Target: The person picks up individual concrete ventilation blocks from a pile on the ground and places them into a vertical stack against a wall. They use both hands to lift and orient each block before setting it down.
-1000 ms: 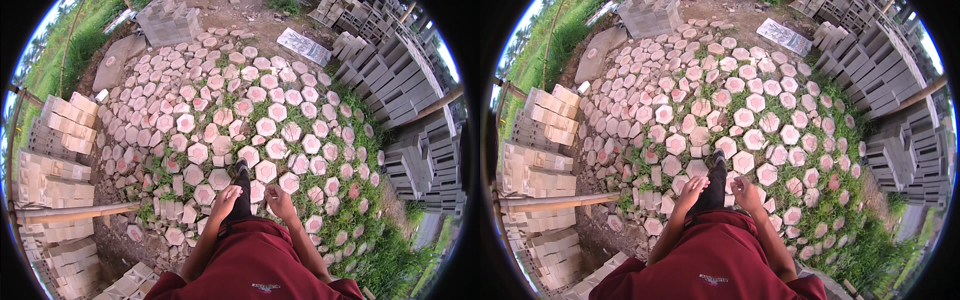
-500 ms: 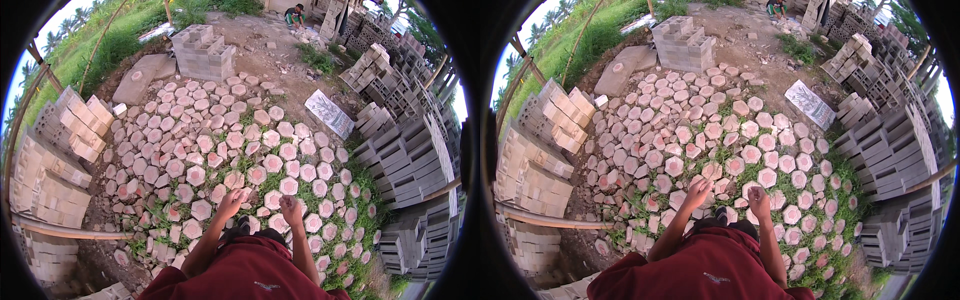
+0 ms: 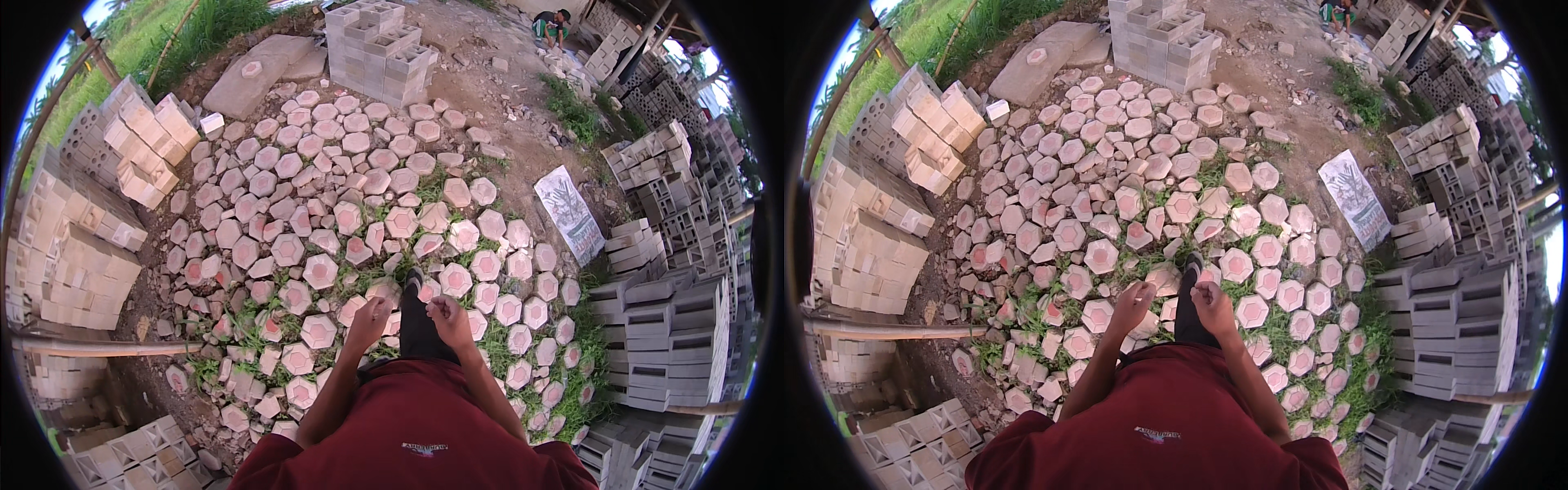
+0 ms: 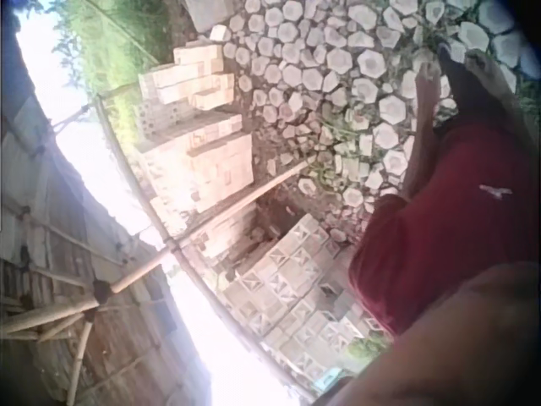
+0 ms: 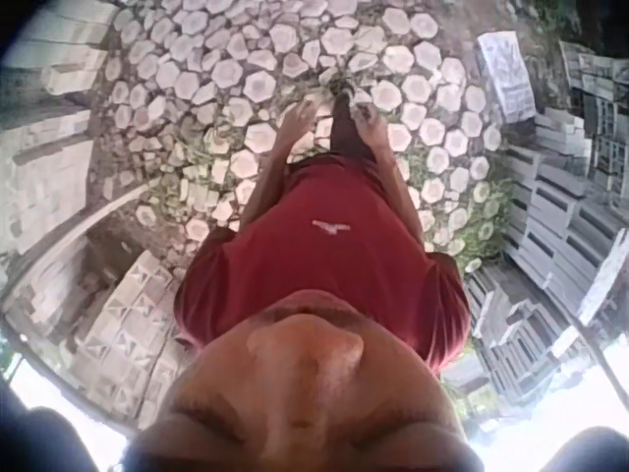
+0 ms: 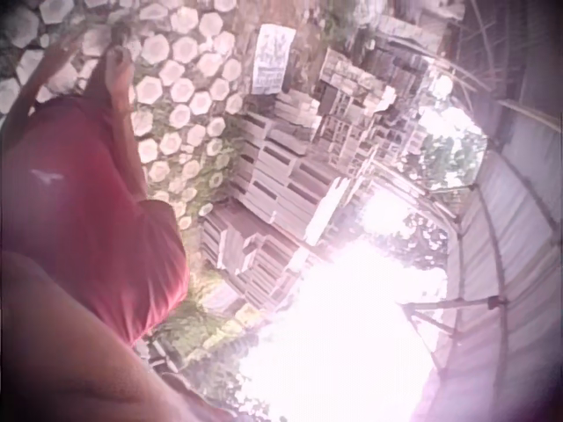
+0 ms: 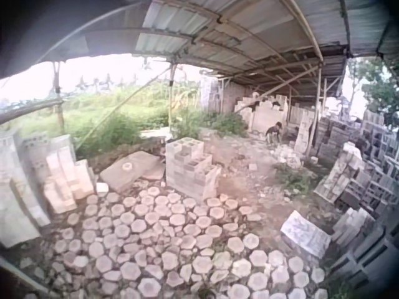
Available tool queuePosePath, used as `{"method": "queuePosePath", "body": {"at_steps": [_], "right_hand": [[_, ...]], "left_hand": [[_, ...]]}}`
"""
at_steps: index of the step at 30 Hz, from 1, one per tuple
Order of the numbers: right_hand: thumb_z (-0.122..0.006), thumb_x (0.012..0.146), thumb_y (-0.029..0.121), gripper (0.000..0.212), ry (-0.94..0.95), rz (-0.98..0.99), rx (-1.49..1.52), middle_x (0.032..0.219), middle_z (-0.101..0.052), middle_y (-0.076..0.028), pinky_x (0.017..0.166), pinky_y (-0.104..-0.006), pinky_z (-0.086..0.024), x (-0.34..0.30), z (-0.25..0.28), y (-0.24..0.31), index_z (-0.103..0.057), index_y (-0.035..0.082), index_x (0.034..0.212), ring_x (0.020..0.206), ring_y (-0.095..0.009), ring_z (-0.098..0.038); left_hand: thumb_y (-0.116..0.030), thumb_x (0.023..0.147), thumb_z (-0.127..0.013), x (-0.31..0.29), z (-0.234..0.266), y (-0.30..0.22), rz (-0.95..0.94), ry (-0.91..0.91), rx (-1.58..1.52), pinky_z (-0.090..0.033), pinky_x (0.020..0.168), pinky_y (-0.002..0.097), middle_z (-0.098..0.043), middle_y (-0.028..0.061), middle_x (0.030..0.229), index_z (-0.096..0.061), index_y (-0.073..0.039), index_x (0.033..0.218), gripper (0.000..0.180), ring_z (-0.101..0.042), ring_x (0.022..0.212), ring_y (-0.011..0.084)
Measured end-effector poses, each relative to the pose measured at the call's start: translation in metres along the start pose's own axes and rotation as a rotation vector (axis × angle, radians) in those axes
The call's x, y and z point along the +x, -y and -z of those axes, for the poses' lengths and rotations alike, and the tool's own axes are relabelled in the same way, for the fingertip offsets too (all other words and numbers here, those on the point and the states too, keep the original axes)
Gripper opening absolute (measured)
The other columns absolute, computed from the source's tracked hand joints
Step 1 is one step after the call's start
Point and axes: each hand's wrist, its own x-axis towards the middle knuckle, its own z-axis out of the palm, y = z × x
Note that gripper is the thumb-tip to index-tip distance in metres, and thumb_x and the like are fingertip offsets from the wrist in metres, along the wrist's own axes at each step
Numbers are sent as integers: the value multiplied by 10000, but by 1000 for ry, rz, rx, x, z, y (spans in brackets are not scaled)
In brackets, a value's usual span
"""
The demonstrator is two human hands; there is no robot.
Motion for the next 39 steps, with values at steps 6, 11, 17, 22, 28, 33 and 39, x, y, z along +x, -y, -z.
{"method": "queuePosePath", "body": {"at_steps": [6, 11, 17, 22, 28, 33, 39], "right_hand": [[-565, 890, 97, 199, 132, -32, -108, 868, -646, -70, 703, -229, -488, 163, 23, 15, -577, -57, 1015, 798, -106, -619], [-580, 901, 115, 229, 207, 95, 43, 886, -646, -79, 719, -245, -496, 297, 39, 53, -563, -53, 1057, 804, -117, -622], [-634, 857, 194, 256, 187, 14, 23, 803, -660, -89, 684, -272, -501, 412, 45, 52, -620, -32, 978, 736, -136, -628], [-636, 861, 222, 277, 263, 2, -72, 839, -671, -98, 705, -280, -507, 493, 30, 52, -621, -14, 1005, 763, -146, -639], [-619, 875, 167, 244, 280, 71, -93, 841, -645, -61, 688, -236, -483, 634, 5, 91, -594, -38, 1003, 754, -97, -608], [-618, 877, 189, 257, 286, 154, -211, 872, -656, -72, 714, -251, -502, 777, -26, 157, -601, -32, 1008, 792, -105, -626], [-608, 889, 178, 270, 279, 212, -76, 885, -650, -74, 710, -241, -490, 900, -67, 231, -587, -46, 1038, 776, -93, -602]], "left_hand": [[-237, 918, -544, 132, -6, -25, 13, -127, -54, -499, 744, 324, -661, 142, 901, -588, 23, 1036, 289, -645, 850, 212], [-251, 921, -547, 242, -2, -63, 62, -174, -50, -491, 755, 329, -664, 136, 897, -603, 28, 1015, 300, -642, 846, 214], [-217, 931, -541, 347, 5, -100, 34, -286, -296, -482, 789, 279, -668, 108, 902, -604, 21, 1031, 266, -634, 887, 160], [-180, 938, -525, 422, 10, -97, 121, -355, -213, -484, 787, 265, -666, 71, 890, -601, 31, 1022, 240, -628, 863, 136], [-192, 940, -521, 561, 27, -89, 138, -326, -338, -477, 756, 264, -658, 69, 865, -599, 32, 989, 242, -607, 807, 129], [-223, 951, -517, 718, 89, -121, 148, -342, -437, -467, 743, 257, -643, 53, 869, -603, 18, 980, 258, -594, 803, 121], [-248, 956, -512, 862, 181, -161, -40, -387, -246, -468, 750, 262, -646, 48, 885, -600, 14, 993, 279, -599, 811, 124]]}}
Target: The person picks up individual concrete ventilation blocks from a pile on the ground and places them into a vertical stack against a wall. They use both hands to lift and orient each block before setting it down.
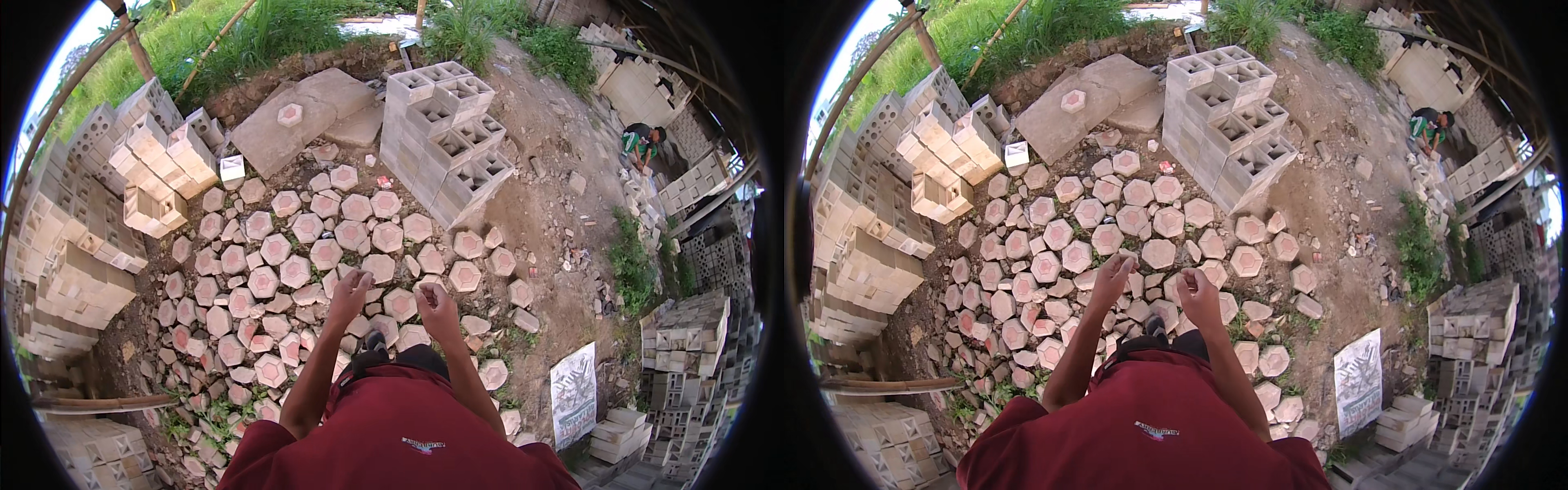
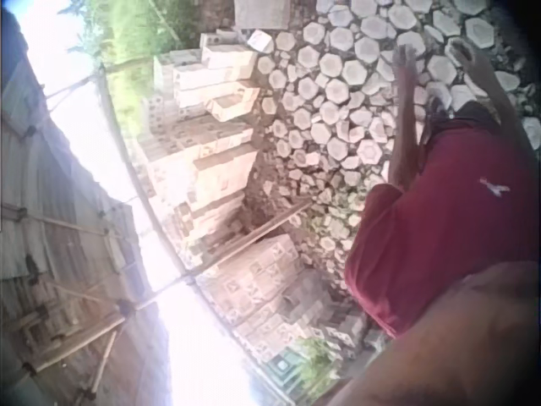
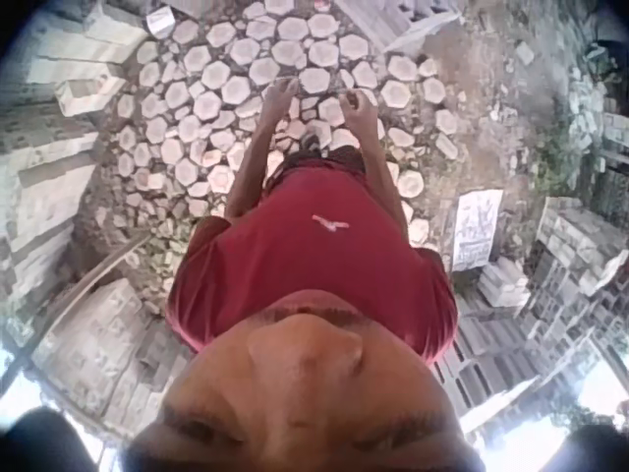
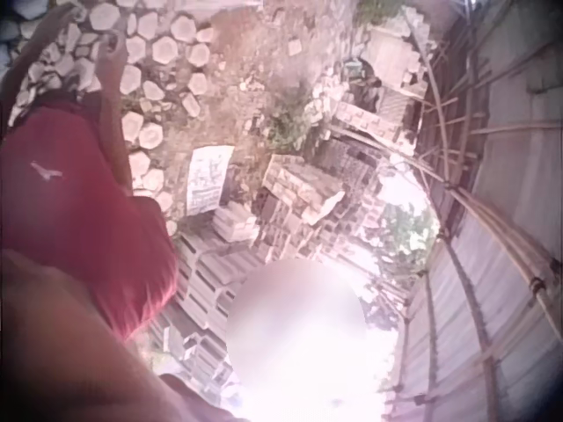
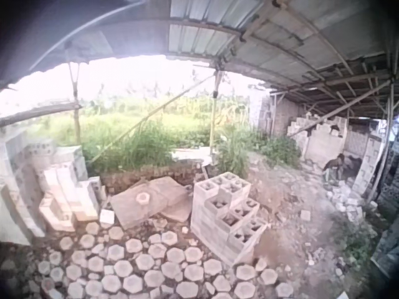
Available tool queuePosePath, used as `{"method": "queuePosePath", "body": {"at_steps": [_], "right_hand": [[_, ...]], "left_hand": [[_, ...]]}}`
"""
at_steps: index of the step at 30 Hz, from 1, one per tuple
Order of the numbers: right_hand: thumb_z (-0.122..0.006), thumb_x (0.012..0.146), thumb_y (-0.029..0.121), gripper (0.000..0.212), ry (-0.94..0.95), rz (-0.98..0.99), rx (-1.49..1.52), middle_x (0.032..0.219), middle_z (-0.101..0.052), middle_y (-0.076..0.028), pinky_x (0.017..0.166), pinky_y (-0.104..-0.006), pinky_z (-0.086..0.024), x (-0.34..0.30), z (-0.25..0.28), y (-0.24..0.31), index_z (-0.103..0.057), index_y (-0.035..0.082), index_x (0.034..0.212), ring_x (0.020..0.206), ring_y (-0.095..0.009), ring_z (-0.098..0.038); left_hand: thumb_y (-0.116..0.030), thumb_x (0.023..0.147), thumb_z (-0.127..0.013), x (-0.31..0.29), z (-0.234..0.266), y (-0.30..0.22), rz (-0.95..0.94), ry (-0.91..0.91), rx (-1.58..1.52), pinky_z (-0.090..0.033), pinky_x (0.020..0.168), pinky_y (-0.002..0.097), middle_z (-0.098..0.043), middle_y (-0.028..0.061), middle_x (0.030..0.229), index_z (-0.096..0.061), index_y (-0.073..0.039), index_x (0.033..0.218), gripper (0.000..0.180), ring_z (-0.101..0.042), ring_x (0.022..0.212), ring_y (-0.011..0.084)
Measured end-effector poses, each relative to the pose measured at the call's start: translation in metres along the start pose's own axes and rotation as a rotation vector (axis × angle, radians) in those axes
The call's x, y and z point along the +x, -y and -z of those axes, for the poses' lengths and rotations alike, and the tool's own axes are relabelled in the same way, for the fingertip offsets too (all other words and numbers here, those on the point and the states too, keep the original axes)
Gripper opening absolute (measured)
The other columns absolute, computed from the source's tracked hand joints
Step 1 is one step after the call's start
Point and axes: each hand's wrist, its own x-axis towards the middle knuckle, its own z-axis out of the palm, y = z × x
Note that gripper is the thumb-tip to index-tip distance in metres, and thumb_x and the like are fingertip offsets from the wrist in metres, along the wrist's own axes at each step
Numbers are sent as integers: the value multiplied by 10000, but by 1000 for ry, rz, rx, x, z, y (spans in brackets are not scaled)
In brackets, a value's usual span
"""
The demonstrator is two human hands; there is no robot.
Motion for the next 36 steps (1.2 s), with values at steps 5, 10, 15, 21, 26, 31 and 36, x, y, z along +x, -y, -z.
{"method": "queuePosePath", "body": {"at_steps": [5, 10, 15, 21, 26, 31, 36], "right_hand": [[-605, 890, 176, 255, 35, -13, 36, 878, -646, -61, 718, -235, -486, 84, 1, -3, -593, -35, 1033, 796, -92, -598], [-621, 874, 250, 328, 75, -3, 53, 888, -666, -118, 745, -281, -511, 180, -10, -13, -595, -37, 1032, 817, -164, -645], [-615, 877, 227, 311, 218, 64, 52, 907, -659, -113, 757, -274, -502, 296, -22, -27, -587, -33, 1046, 828, -153, -633], [-611, 869, 246, 340, 309, 181, 96, 909, -668, -137, 750, -288, -513, 447, -30, -21, -588, -35, 1059, 834, -178, -650], [-609, 888, 237, 319, 321, 131, 262, 895, -664, -111, 709, -268, -514, 529, -27, -29, -586, -42, 1041, 807, -145, -644], [-577, 924, 224, 288, 263, -37, 465, 891, -658, -100, 719, -245, -500, 561, -29, -51, -569, -46, 1023, 789, -117, -625], [-552, 940, 211, 259, 185, -139, 509, 870, -656, -80, 723, -243, -499, 616, -34, -60, -573, -39, 1004, 779, -113, -622]], "left_hand": [[-268, 960, -500, 73, 3, -28, 76, 22, -109, -463, 740, 259, -646, 38, 894, -602, -1, 1015, 291, -593, 820, 112], [-275, 954, -505, 123, 2, -2, 235, -78, -200, -456, 712, 250, -651, 26, 892, -617, -30, 1007, 274, -595, 806, 106], [-275, 959, -495, 201, -19, 10, 286, -149, -262, -468, 720, 259, -656, 44, 923, -615, -30, 1009, 278, -603, 823, 114], [-285, 964, -478, 339, -6, -16, 213, -259, -249, -487, 757, 284, -656, 66, 960, -595, -36, 1036, 284, -615, 860, 136], [-277, 959, -484, 422, -9, -47, 170, -264, -203, -469, 746, 275, -657, 54, 948, -608, -20, 1018, 291, -602, 856, 128], [-274, 968, -466, 454, -19, -37, 293, -230, -163, -488, 764, 286, -652, 63, 952, -590, -33, 1037, 281, -618, 865, 130], [-260, 965, -476, 515, -19, -39, 349, -163, -159, -478, 730, 262, -655, 59, 942, -602, -30, 1040, 273, -613, 844, 119]]}}
